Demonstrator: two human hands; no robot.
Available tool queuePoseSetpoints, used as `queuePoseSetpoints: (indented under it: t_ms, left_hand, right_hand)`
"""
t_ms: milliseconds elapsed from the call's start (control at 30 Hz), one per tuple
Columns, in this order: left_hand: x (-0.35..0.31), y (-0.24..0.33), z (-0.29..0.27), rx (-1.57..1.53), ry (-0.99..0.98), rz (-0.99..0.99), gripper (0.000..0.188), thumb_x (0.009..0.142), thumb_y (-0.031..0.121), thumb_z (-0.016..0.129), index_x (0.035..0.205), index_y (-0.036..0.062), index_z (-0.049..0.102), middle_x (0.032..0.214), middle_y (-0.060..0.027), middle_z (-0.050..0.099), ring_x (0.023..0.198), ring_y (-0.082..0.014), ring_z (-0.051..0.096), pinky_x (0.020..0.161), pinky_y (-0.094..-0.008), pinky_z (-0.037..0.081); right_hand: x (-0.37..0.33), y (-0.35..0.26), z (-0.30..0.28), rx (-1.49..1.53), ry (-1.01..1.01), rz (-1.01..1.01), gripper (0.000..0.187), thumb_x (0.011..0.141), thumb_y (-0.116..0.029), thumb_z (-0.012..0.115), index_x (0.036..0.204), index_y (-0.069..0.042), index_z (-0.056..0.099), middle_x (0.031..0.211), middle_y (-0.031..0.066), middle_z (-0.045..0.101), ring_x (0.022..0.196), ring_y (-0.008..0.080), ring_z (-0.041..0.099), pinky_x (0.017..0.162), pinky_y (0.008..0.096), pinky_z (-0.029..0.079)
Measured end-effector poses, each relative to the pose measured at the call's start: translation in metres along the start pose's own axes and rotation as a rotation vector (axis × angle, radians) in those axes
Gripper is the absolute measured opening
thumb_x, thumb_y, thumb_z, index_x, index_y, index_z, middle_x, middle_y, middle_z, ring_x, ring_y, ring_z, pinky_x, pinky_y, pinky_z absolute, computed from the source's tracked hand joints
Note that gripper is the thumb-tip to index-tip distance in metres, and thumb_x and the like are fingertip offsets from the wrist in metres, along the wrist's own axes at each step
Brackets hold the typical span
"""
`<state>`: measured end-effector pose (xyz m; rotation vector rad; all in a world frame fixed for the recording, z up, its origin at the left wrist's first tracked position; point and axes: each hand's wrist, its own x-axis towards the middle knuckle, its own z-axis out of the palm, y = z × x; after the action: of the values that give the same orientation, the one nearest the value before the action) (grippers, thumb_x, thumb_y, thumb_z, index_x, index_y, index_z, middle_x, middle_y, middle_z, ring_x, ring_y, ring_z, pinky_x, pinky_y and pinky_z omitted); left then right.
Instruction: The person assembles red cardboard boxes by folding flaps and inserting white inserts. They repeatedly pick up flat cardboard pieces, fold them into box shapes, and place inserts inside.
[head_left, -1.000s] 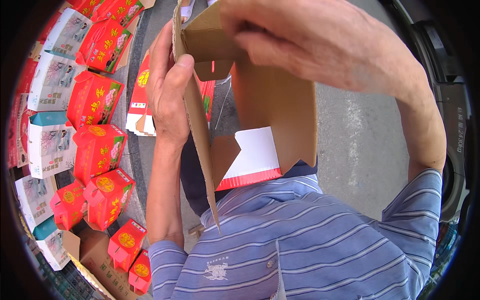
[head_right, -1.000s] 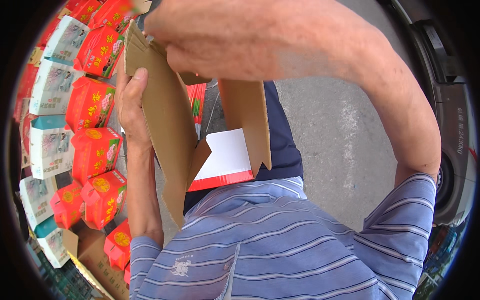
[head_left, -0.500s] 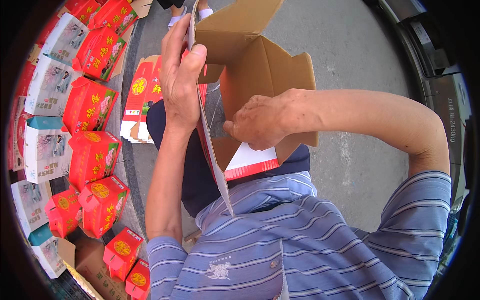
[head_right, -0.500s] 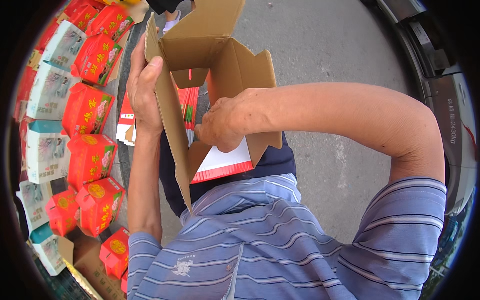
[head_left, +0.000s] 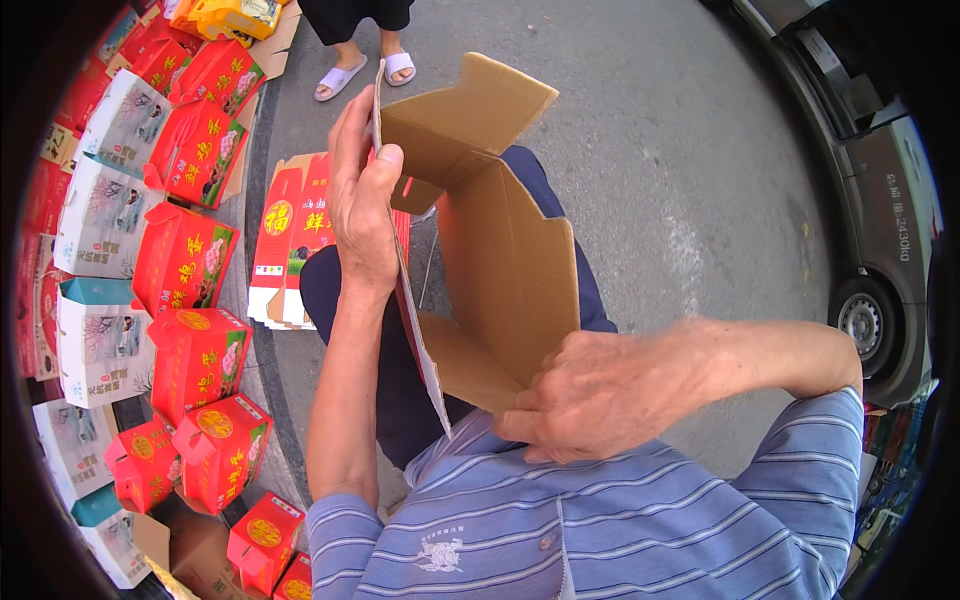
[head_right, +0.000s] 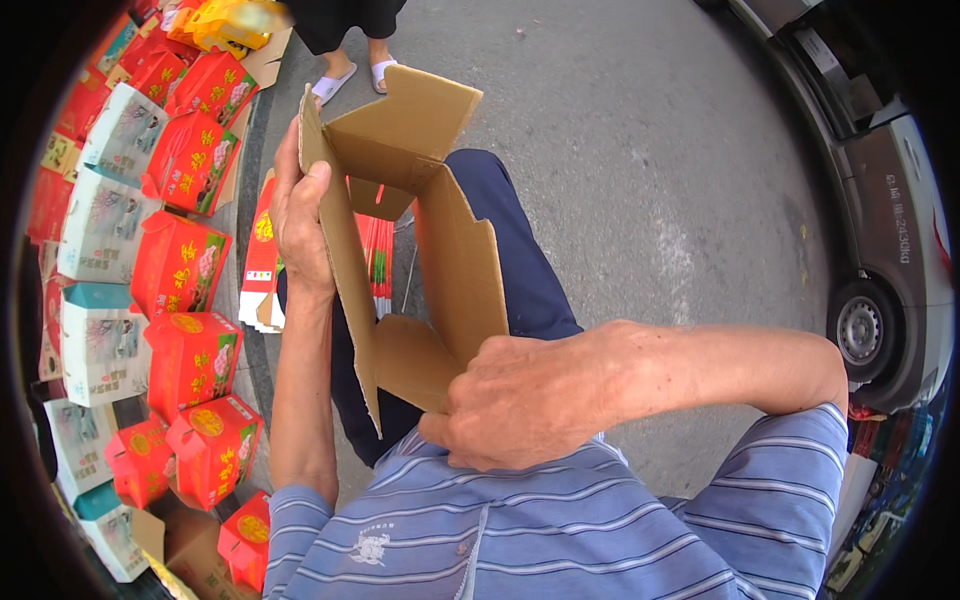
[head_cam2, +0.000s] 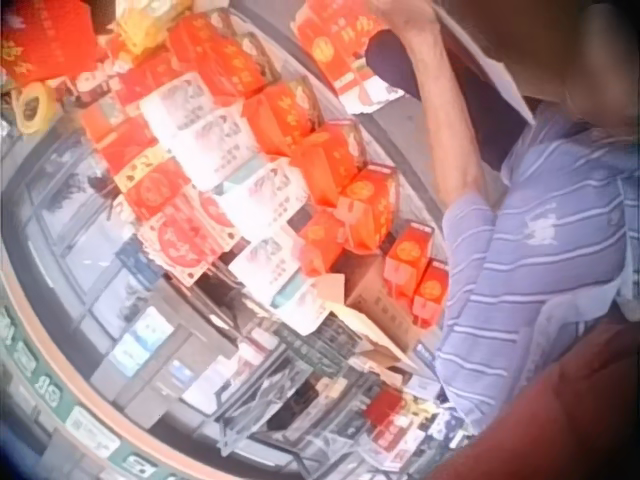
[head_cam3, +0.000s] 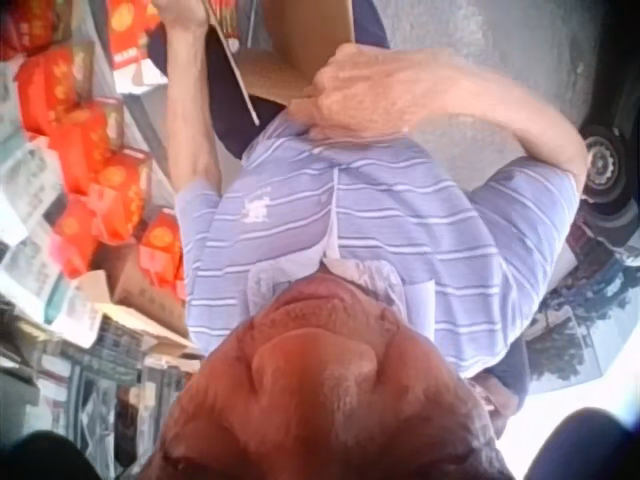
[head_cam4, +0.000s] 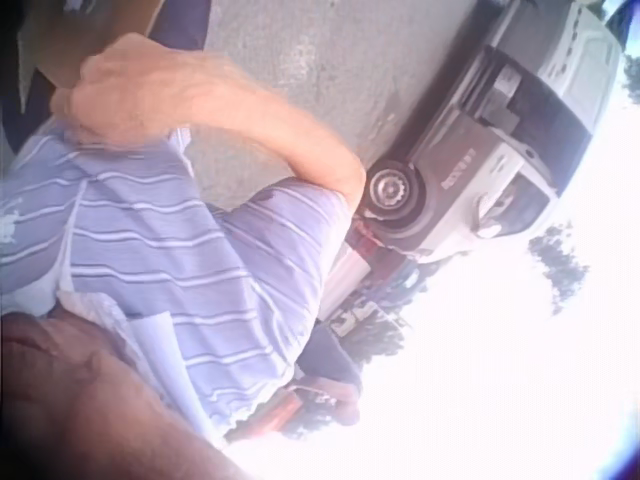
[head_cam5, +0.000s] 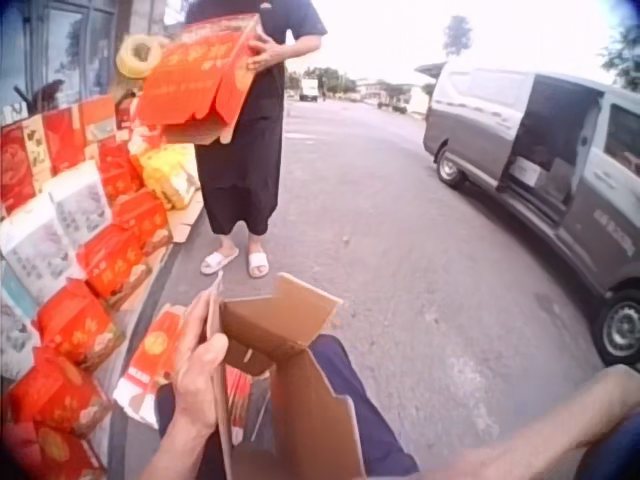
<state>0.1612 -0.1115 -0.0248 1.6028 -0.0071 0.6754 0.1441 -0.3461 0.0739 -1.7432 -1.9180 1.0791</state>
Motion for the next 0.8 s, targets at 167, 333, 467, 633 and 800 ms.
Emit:
queuePoseSetpoints:
  t_ms: [167, 333, 467, 633, 800]
  left_hand:
    - [-0.007, 0.006, -0.006, -0.061, 0.039, -0.039, 0.066, 0.099, 0.026, 0.053, 0.156, -0.0048, 0.041, 0.155, -0.0170, 0.044, 0.145, -0.0272, 0.042, 0.122, -0.0406, 0.030]
    - [-0.008, 0.017, -0.001, -0.154, 0.026, -0.075, 0.072, 0.098, 0.027, 0.055, 0.158, -0.0064, 0.034, 0.157, -0.0183, 0.042, 0.147, -0.0277, 0.040, 0.124, -0.0408, 0.029]
    - [-0.011, 0.021, -0.003, -0.105, 0.097, -0.098, 0.071, 0.099, 0.021, 0.051, 0.160, -0.0062, 0.030, 0.160, -0.0155, 0.044, 0.138, -0.0238, 0.052, 0.114, -0.0360, 0.042]
    - [-0.014, 0.025, -0.013, -0.085, 0.022, -0.074, 0.074, 0.096, 0.028, 0.056, 0.157, -0.0071, 0.036, 0.158, -0.0179, 0.042, 0.148, -0.0275, 0.040, 0.124, -0.0414, 0.028]
    - [-0.026, 0.036, -0.023, -0.041, -0.023, -0.039, 0.072, 0.094, 0.029, 0.058, 0.155, -0.0059, 0.041, 0.157, -0.0181, 0.044, 0.148, -0.0286, 0.040, 0.124, -0.0430, 0.028]
  right_hand:
    - [0.023, 0.062, -0.067, -0.402, 0.651, 0.177, 0.011, 0.090, -0.010, 0.064, 0.092, 0.000, 0.062, 0.081, 0.0181, 0.070, 0.081, 0.0384, 0.072, 0.068, 0.0475, 0.057]
    - [0.031, 0.145, -0.076, -0.841, 1.147, 0.282, 0.032, 0.088, -0.015, 0.074, 0.112, -0.003, 0.057, 0.102, 0.0148, 0.061, 0.092, 0.0362, 0.069, 0.073, 0.0464, 0.059]
    - [0.042, 0.162, -0.058, -0.010, 1.397, 0.452, 0.052, 0.088, -0.027, 0.082, 0.126, -0.001, 0.057, 0.117, 0.0147, 0.064, 0.112, 0.0292, 0.068, 0.085, 0.0416, 0.060]
    - [0.064, 0.162, -0.019, 0.870, 1.169, 0.209, 0.057, 0.097, -0.043, 0.074, 0.134, 0.000, 0.068, 0.129, 0.0154, 0.070, 0.124, 0.0251, 0.063, 0.111, 0.0399, 0.046]
    - [0.056, 0.159, -0.053, 0.599, 1.183, 0.286, 0.055, 0.100, -0.046, 0.065, 0.134, -0.003, 0.070, 0.124, 0.0150, 0.073, 0.122, 0.0250, 0.065, 0.109, 0.0399, 0.046]
